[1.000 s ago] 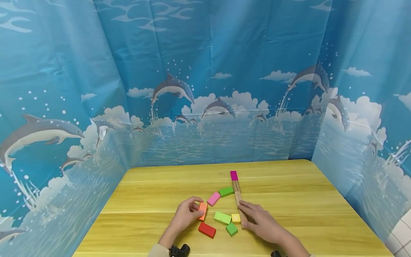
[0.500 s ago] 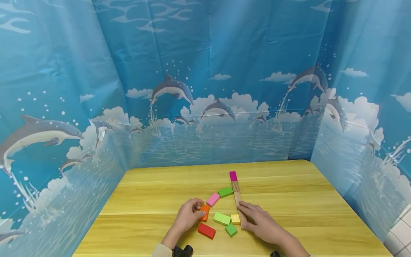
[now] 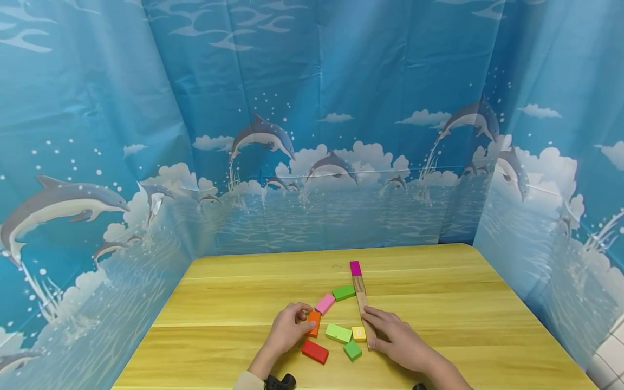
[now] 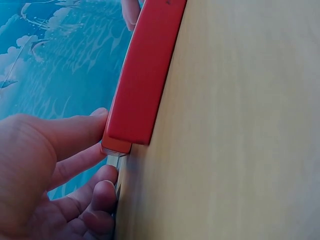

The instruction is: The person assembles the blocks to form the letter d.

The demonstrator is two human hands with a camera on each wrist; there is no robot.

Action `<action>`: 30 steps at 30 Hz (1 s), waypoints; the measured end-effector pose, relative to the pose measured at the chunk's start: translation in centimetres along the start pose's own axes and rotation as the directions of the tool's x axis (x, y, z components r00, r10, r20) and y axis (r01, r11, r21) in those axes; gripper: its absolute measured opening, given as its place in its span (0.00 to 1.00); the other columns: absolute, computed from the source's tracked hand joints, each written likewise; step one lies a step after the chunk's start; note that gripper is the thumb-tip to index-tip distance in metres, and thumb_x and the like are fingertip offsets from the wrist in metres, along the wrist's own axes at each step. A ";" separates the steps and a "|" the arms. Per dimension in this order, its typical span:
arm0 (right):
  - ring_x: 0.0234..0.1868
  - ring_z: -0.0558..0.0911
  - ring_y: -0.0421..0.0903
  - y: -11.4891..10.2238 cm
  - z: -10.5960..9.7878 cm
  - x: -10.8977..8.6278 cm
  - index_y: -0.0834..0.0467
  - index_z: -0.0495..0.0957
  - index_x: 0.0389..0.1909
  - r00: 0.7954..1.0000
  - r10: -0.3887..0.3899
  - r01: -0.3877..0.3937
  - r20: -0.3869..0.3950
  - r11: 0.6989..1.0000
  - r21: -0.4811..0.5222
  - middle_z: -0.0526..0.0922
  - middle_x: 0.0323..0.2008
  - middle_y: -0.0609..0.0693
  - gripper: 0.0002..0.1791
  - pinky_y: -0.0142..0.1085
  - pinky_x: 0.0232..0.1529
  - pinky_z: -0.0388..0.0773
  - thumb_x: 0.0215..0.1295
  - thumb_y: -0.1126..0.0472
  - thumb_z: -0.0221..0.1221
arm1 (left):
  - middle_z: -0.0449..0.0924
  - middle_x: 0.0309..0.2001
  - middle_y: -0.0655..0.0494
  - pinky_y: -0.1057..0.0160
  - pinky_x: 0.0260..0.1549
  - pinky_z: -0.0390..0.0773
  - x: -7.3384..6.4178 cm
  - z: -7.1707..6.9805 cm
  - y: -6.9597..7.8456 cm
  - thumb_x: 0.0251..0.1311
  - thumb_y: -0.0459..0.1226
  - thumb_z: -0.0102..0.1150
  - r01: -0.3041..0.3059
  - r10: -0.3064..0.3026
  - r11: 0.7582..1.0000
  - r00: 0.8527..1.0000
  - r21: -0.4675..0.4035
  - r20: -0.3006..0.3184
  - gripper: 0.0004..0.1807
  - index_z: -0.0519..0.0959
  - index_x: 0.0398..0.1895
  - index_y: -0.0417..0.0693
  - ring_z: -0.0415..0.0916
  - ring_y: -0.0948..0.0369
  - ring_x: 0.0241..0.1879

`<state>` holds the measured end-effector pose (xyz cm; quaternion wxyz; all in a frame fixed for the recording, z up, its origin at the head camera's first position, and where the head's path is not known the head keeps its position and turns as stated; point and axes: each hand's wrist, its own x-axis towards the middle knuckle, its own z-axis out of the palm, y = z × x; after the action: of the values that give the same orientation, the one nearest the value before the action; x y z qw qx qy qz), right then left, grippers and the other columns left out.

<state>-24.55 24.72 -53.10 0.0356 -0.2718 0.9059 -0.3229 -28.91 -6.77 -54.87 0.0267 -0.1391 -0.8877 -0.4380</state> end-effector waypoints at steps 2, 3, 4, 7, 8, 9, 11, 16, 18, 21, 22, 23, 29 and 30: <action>0.72 0.62 0.60 0.0 -0.1 -0.1 0.56 0.64 0.76 1.000 0.000 0.000 -0.003 1.000 0.000 0.61 0.75 0.54 0.35 0.64 0.61 0.64 0.74 0.44 0.54 | 0.72 0.32 0.56 0.64 0.26 0.64 0.1 0.1 0.1 0.58 0.39 0.73 -0.002 0.002 1.000 1.000 0.005 -0.003 0.15 0.85 0.48 0.49 0.65 0.61 0.27; 0.72 0.62 0.60 0.0 -0.1 -0.1 0.56 0.64 0.76 1.000 0.000 0.000 -0.003 1.000 -0.001 0.61 0.75 0.54 0.35 0.63 0.61 0.65 0.74 0.44 0.54 | 0.72 0.32 0.56 0.64 0.26 0.64 0.1 0.1 0.1 0.58 0.39 0.73 -0.002 0.002 1.000 1.000 0.006 -0.004 0.15 0.85 0.48 0.50 0.65 0.61 0.27; 0.72 0.62 0.60 0.0 -0.1 -0.1 0.56 0.64 0.76 1.000 0.000 0.000 -0.003 1.000 -0.002 0.61 0.75 0.54 0.35 0.63 0.61 0.65 0.74 0.44 0.54 | 0.72 0.32 0.56 0.64 0.26 0.64 0.1 0.2 0.1 0.58 0.39 0.73 -0.002 0.002 1.000 1.000 0.006 -0.004 0.15 0.85 0.48 0.50 0.65 0.61 0.27; 0.72 0.62 0.60 0.0 -0.1 -0.2 0.56 0.64 0.76 1.000 0.001 -0.001 -0.007 1.000 -0.008 0.61 0.75 0.53 0.35 0.63 0.61 0.65 0.74 0.44 0.54 | 0.72 0.32 0.57 0.63 0.27 0.64 0.1 0.3 0.1 0.58 0.39 0.73 0.002 -0.002 1.000 1.000 0.001 -0.004 0.15 0.85 0.47 0.50 0.65 0.61 0.28; 0.72 0.62 0.60 0.0 -0.1 -0.3 0.56 0.64 0.76 1.000 0.002 -0.002 -0.008 1.000 -0.009 0.61 0.75 0.53 0.35 0.64 0.61 0.65 0.74 0.44 0.54 | 0.72 0.32 0.56 0.63 0.27 0.64 0.1 0.3 0.1 0.58 0.39 0.73 0.004 -0.004 1.000 1.000 -0.002 -0.003 0.14 0.85 0.47 0.50 0.65 0.61 0.28; 0.72 0.62 0.60 0.0 -0.1 -0.3 0.56 0.64 0.76 1.000 0.002 -0.002 -0.009 1.000 -0.010 0.61 0.75 0.53 0.35 0.64 0.61 0.65 0.74 0.44 0.55 | 0.72 0.32 0.56 0.62 0.28 0.64 0.1 0.3 0.1 0.57 0.39 0.73 0.006 -0.006 1.000 1.000 -0.005 -0.003 0.14 0.85 0.47 0.50 0.65 0.60 0.29; 0.72 0.62 0.60 0.0 0.0 -0.4 0.56 0.64 0.76 1.000 0.004 -0.004 -0.011 1.000 -0.011 0.61 0.75 0.53 0.35 0.64 0.61 0.65 0.74 0.44 0.55 | 0.72 0.32 0.57 0.62 0.29 0.65 0.0 0.4 0.1 0.57 0.39 0.74 0.009 -0.009 1.000 1.000 -0.009 -0.005 0.15 0.85 0.47 0.50 0.66 0.60 0.30; 0.72 0.62 0.60 0.1 0.0 -0.5 0.56 0.64 0.76 1.000 0.005 -0.005 -0.009 1.000 -0.017 0.61 0.75 0.53 0.35 0.63 0.61 0.65 0.74 0.44 0.54 | 0.74 0.34 0.57 0.62 0.29 0.68 -0.1 0.2 -0.1 0.58 0.39 0.73 0.010 -0.010 0.999 1.000 -0.043 0.000 0.17 0.84 0.51 0.49 0.67 0.61 0.31; 0.72 0.62 0.60 0.1 0.1 -0.5 0.56 0.64 0.76 1.000 0.003 -0.003 -0.010 1.000 -0.020 0.61 0.75 0.53 0.35 0.63 0.61 0.65 0.74 0.44 0.54 | 0.76 0.35 0.57 0.63 0.29 0.70 -0.2 0.0 -0.2 0.59 0.39 0.72 0.006 -0.006 0.998 1.000 -0.067 0.004 0.18 0.84 0.52 0.49 0.69 0.62 0.31; 0.72 0.62 0.60 0.1 0.1 -0.5 0.56 0.64 0.76 1.000 0.002 -0.002 -0.013 1.000 -0.022 0.61 0.75 0.53 0.35 0.63 0.61 0.65 0.74 0.44 0.54 | 0.78 0.39 0.55 0.64 0.31 0.74 -0.4 -0.5 -0.4 0.59 0.37 0.71 -0.007 0.008 0.994 1.000 -0.106 0.006 0.17 0.84 0.53 0.48 0.72 0.63 0.33; 0.72 0.62 0.60 0.0 0.1 -0.5 0.56 0.64 0.76 1.000 0.001 -0.001 -0.014 1.000 -0.021 0.61 0.75 0.53 0.35 0.63 0.61 0.65 0.74 0.44 0.54 | 0.79 0.40 0.54 0.63 0.32 0.75 -0.5 -0.7 -0.5 0.60 0.37 0.71 -0.018 0.019 0.993 1.000 -0.117 0.008 0.17 0.84 0.52 0.48 0.73 0.63 0.34; 0.72 0.62 0.60 0.0 0.1 -0.5 0.56 0.64 0.76 1.000 -0.001 0.001 -0.016 1.000 -0.021 0.61 0.75 0.53 0.35 0.63 0.61 0.65 0.75 0.44 0.54 | 0.79 0.41 0.54 0.63 0.33 0.76 -0.6 -0.9 -0.5 0.60 0.36 0.70 -0.024 0.026 0.992 1.000 -0.122 0.009 0.16 0.84 0.52 0.48 0.74 0.63 0.35; 0.72 0.62 0.60 -0.3 0.1 -0.4 0.57 0.65 0.75 1.000 0.002 -0.002 -0.020 1.000 0.000 0.61 0.75 0.54 0.33 0.65 0.61 0.64 0.76 0.44 0.52 | 0.82 0.45 0.54 0.64 0.34 0.76 -1.4 -2.0 -0.6 0.63 0.35 0.67 -0.061 0.063 0.994 0.998 -0.091 0.027 0.12 0.85 0.50 0.49 0.75 0.64 0.36; 0.72 0.62 0.60 -0.3 0.1 -0.4 0.57 0.65 0.75 1.000 0.005 -0.005 -0.019 1.000 0.003 0.61 0.75 0.54 0.33 0.65 0.61 0.63 0.77 0.44 0.52 | 0.82 0.45 0.54 0.64 0.34 0.76 -1.6 -2.2 -0.7 0.64 0.34 0.66 -0.070 0.073 0.994 0.997 -0.080 0.033 0.12 0.85 0.50 0.48 0.75 0.64 0.36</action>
<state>-24.01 24.68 -53.06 0.0282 -0.2665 0.9064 -0.3265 -27.75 -9.22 -54.33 0.0211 -0.1796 -0.8644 -0.4691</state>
